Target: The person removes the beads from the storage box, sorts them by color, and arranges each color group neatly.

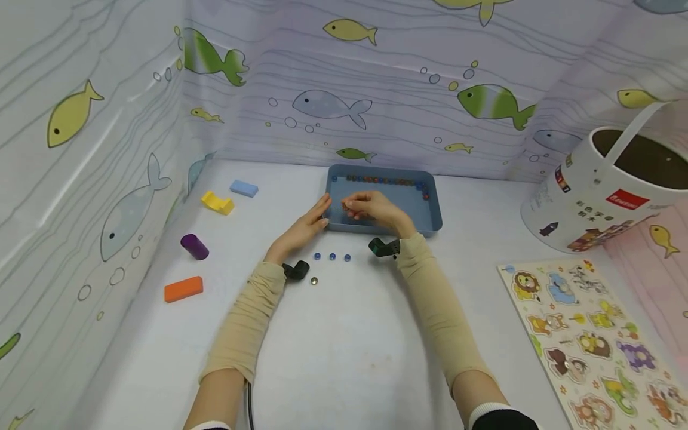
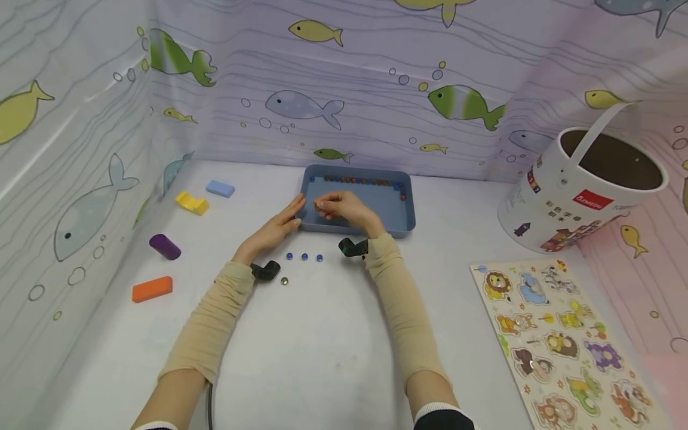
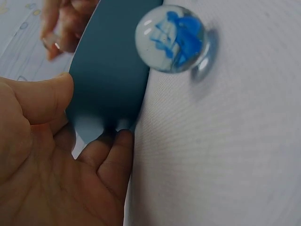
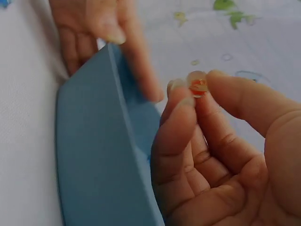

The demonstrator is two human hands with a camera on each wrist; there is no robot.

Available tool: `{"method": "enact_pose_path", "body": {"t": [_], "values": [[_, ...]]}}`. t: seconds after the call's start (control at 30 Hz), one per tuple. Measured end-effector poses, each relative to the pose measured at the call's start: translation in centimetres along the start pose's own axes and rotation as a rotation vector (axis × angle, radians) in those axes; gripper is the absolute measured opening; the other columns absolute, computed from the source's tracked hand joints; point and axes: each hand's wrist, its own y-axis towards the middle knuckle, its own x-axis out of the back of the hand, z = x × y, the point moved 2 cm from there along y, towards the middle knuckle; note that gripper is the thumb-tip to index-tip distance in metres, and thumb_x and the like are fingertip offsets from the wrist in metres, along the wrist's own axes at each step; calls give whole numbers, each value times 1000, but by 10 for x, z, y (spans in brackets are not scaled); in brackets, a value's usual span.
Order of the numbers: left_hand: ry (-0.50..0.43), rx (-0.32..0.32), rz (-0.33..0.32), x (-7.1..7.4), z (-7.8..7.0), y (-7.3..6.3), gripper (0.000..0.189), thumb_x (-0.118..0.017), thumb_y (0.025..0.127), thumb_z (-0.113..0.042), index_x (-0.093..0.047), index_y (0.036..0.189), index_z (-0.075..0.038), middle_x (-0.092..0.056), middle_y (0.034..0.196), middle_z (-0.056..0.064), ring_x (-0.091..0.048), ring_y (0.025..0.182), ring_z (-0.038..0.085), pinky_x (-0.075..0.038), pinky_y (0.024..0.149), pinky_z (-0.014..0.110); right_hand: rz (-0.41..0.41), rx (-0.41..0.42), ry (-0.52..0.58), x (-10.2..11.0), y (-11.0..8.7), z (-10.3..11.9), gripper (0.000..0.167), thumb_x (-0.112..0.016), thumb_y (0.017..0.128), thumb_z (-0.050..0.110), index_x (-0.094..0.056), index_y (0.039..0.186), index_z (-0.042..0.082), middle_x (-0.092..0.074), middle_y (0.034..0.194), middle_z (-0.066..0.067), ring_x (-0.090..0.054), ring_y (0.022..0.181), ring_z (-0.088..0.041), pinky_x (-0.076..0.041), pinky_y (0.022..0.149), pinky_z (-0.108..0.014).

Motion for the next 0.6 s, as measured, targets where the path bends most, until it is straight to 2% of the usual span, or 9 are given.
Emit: {"method": "enact_pose_path", "body": {"t": [0.13, 0.23, 0.37, 0.47, 0.6], "values": [[0, 2, 0, 1, -1, 1, 56, -37, 105, -17, -14, 156, -9, 2, 165, -1, -1, 153, 23, -5, 125, 45, 49, 42, 18, 0, -21, 4, 39, -49, 102, 14, -51, 130, -14, -66, 97, -3, -58, 76, -9, -51, 69, -21], [3, 0, 2, 1, -1, 0, 56, -36, 105, -17, -14, 156, -9, 2, 165, -1, -2, 153, 23, -6, 125, 45, 122, 73, -29, -10, -38, 3, 39, -50, 101, 12, -51, 127, -17, -66, 98, -14, -59, 75, -12, -52, 70, -27], [4, -6, 6, 2, -2, -1, 56, -36, 105, -17, -14, 156, -9, 2, 165, 0, -1, 153, 25, -6, 125, 46, 217, 97, -119, -31, -58, -4, 33, -55, 97, 8, -56, 122, -14, -62, 109, -29, -59, 80, -22, -53, 72, -34], [1, -9, 8, 2, -2, -1, 56, -36, 105, -17, -13, 156, -8, 3, 165, 1, 0, 153, 25, -4, 125, 47, 261, 91, -162, -49, -69, -12, 27, -59, 93, 3, -60, 117, -9, -64, 109, -25, -60, 79, -23, -52, 68, -32], [-10, -9, 7, 1, -2, 0, 56, -37, 105, -17, -13, 156, -8, 2, 165, 1, 0, 153, 25, -5, 125, 47, 279, 72, -208, -69, -77, -28, 21, -64, 90, 2, -64, 111, -4, -69, 95, -13, -60, 68, -16, -50, 59, -26]]}}
